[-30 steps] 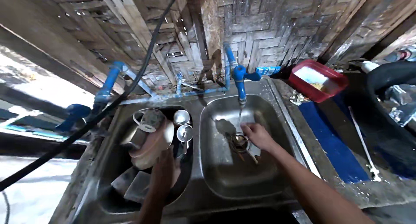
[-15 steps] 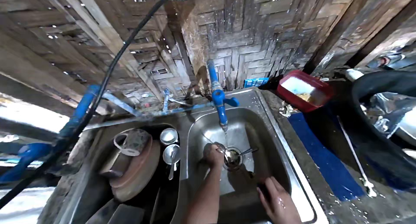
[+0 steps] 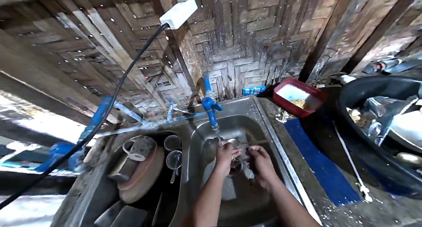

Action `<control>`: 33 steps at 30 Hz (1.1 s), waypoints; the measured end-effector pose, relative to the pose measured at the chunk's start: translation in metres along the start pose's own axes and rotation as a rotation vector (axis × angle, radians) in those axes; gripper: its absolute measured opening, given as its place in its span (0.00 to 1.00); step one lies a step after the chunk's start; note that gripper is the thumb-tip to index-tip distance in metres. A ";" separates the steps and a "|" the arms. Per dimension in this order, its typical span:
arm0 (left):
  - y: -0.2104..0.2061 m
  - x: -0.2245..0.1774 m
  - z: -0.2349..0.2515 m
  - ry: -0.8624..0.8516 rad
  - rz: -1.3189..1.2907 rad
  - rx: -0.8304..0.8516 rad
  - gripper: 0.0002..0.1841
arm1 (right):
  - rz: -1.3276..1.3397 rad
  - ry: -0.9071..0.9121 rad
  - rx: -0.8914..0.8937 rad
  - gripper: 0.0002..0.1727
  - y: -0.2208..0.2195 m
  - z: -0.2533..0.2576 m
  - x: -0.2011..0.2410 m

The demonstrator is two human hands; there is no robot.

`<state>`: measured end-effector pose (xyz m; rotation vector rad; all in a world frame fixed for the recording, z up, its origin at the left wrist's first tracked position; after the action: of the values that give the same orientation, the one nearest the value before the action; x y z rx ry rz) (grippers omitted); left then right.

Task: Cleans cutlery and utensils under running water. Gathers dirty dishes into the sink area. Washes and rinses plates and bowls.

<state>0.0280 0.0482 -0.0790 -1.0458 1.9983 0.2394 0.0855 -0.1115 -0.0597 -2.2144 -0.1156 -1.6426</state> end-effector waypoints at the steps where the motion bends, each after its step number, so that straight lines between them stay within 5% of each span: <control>1: 0.007 -0.009 -0.001 -0.042 -0.002 0.008 0.19 | 0.018 0.004 0.000 0.12 -0.002 0.004 0.004; 5: 0.030 -0.032 -0.013 -0.144 0.099 0.031 0.25 | -0.086 0.179 0.050 0.15 0.004 0.014 0.029; 8: 0.035 -0.036 -0.016 -0.164 0.190 0.052 0.22 | -0.174 0.194 0.330 0.36 -0.009 0.007 0.042; 12: 0.031 -0.030 -0.018 -0.115 0.094 0.065 0.17 | -0.137 0.323 0.358 0.21 -0.027 -0.001 0.044; 16: 0.014 -0.018 -0.040 0.252 -0.047 0.140 0.29 | -0.739 0.885 0.457 0.16 -0.054 -0.026 0.048; 18: 0.006 -0.028 -0.054 0.212 -0.004 0.187 0.23 | -0.865 0.991 0.456 0.14 -0.065 -0.039 0.037; 22: 0.017 -0.046 -0.060 -0.041 0.148 0.100 0.13 | -0.932 0.988 0.652 0.17 -0.070 -0.061 0.020; 28: 0.017 -0.048 -0.082 0.025 0.024 0.274 0.18 | -0.795 1.023 0.821 0.12 -0.069 -0.067 0.018; 33: 0.042 -0.066 -0.075 -0.165 0.110 0.032 0.12 | -0.604 0.666 0.874 0.21 -0.054 -0.051 0.001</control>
<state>-0.0292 0.0757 0.0092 -0.8684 1.9063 0.3402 0.0242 -0.0791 -0.0328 -0.9624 -1.1433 -1.9822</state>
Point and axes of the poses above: each hand's wrist, its own z-axis towards the middle knuckle, its own y-axis out of the back of the hand, x = y × z, the point moved 7 cm from there along z, towards the middle knuckle, and after that the axes turned 14 degrees about y, right-handed, at the moved point
